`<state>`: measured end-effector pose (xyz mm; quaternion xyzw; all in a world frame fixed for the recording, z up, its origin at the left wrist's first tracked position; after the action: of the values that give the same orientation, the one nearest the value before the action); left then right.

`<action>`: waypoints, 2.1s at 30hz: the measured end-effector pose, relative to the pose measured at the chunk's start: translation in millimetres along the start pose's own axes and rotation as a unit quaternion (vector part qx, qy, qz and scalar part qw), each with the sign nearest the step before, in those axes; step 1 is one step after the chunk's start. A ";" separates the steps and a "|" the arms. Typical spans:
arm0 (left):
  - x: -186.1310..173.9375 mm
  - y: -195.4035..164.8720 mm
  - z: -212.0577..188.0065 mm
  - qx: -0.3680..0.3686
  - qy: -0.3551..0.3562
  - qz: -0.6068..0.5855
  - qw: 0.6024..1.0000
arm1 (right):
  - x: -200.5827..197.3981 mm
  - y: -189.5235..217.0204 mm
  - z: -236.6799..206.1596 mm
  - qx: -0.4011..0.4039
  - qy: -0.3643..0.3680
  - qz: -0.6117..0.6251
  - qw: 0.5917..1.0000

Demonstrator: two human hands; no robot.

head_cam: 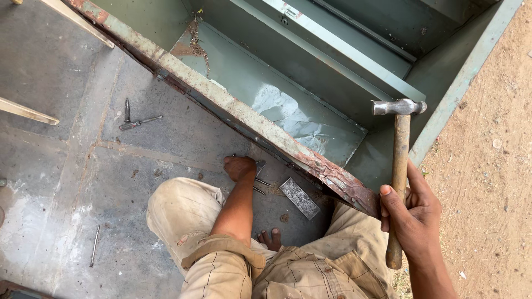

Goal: The person uses a hammer and a metal block to flatten and shape the bottom edge of a metal cabinet. They also use pliers to remove small metal fragments from the edge.

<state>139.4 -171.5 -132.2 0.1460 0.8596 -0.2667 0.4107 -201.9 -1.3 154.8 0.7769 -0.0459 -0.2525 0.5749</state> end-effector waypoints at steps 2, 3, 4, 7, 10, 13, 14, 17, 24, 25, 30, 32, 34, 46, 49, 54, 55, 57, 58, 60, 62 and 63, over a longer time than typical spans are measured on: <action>0.6 -8.3 -14.2 0.058 -0.018 0.048 0.997 | 0.7 1.9 -0.4 -0.004 0.001 0.010 1.000; -0.4 -8.4 -17.6 0.055 -0.027 0.033 0.998 | 1.4 3.2 -0.8 -0.009 0.003 0.016 1.000; -2.2 -7.7 -18.9 0.051 -0.037 0.018 0.998 | 2.2 5.3 -1.5 -0.013 0.006 0.022 1.000; -5.7 -5.3 -10.0 0.029 -0.018 -0.016 0.999 | 3.9 10.7 -3.1 -0.020 0.006 0.025 0.999; -11.7 -2.6 3.4 0.023 -0.011 -0.031 0.999 | 5.4 14.1 -4.0 -0.016 0.012 0.008 1.000; -17.5 0.1 11.7 0.008 -0.034 -0.143 0.989 | 4.4 14.5 -3.8 -0.014 0.005 0.000 1.000; -19.3 1.7 10.8 -0.006 -0.044 -0.196 0.980 | 4.2 14.6 -3.4 -0.020 0.005 0.015 1.000; 1.3 8.2 3.5 -0.115 0.060 -0.503 0.855 | 4.8 12.2 -2.2 -0.031 0.008 0.052 0.998; 12.3 -8.8 -119.2 -0.122 0.372 -0.788 0.476 | 5.1 8.6 -2.3 -0.035 0.007 0.065 0.997; 7.7 -13.5 -138.9 -0.105 0.427 -0.786 0.435 | 4.5 8.6 -3.6 -0.031 0.000 0.055 0.998; -8.2 -22.1 -184.4 -0.033 0.504 -0.771 0.387 | 3.2 14.0 -17.3 -0.059 -0.025 0.024 0.998; -4.2 -21.4 -189.6 -0.053 0.504 -0.770 0.388 | 2.3 15.9 -24.4 -0.075 -0.035 0.026 0.996; 4.7 -17.9 -199.4 -0.102 0.509 -0.768 0.375 | 2.0 15.9 -33.8 -0.086 -0.032 0.034 0.995; -30.2 1.8 -191.3 -0.069 0.443 -0.803 0.394 | -3.2 12.1 -94.3 -0.172 0.014 0.099 0.980; -32.3 1.4 -187.6 -0.063 0.409 -0.807 0.421 | -6.0 -3.0 -101.4 -0.153 0.024 0.020 0.988; -25.4 -20.1 -203.4 -0.027 0.464 -0.785 0.409 | -6.0 -46.5 -110.2 -0.099 0.016 -0.093 0.991; -24.7 -21.4 -206.2 -0.022 0.471 -0.775 0.420 | -5.6 -53.5 -110.8 -0.094 0.017 -0.113 0.989; -32.0 -19.3 -205.8 0.105 0.428 -0.680 0.586 | 2.6 -61.8 -112.6 -0.118 0.059 -0.104 0.986; -37.1 -18.0 -206.7 0.164 0.399 -0.618 0.657 | 6.4 -64.0 -113.9 -0.128 0.081 -0.102 0.983; -51.4 -24.7 -210.1 0.285 0.377 -0.529 0.704 | 12.0 -72.3 -115.1 -0.086 0.105 -0.126 0.983; -64.7 -32.7 -211.5 0.361 0.377 -0.461 0.718 | 15.1 -75.4 -117.5 -0.049 0.115 -0.190 0.974; -70.3 -37.7 -211.0 0.379 0.391 -0.443 0.712 | 15.6 -75.5 -118.7 -0.034 0.112 -0.242 0.963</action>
<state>32.8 -82.4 45.5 -0.0170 0.7362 -0.6408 -0.2169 -152.0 121.6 105.4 0.7683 0.2168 -0.2968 0.5241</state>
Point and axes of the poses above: each hand's wrist, its own z-axis towards the middle knuckle, its own x-axis out of the palm, y = z × x, the point moved 6 cm from there along z, towards the middle knuckle, and after that the axes turned 14 degrees about -z, right-handed, at the moved point
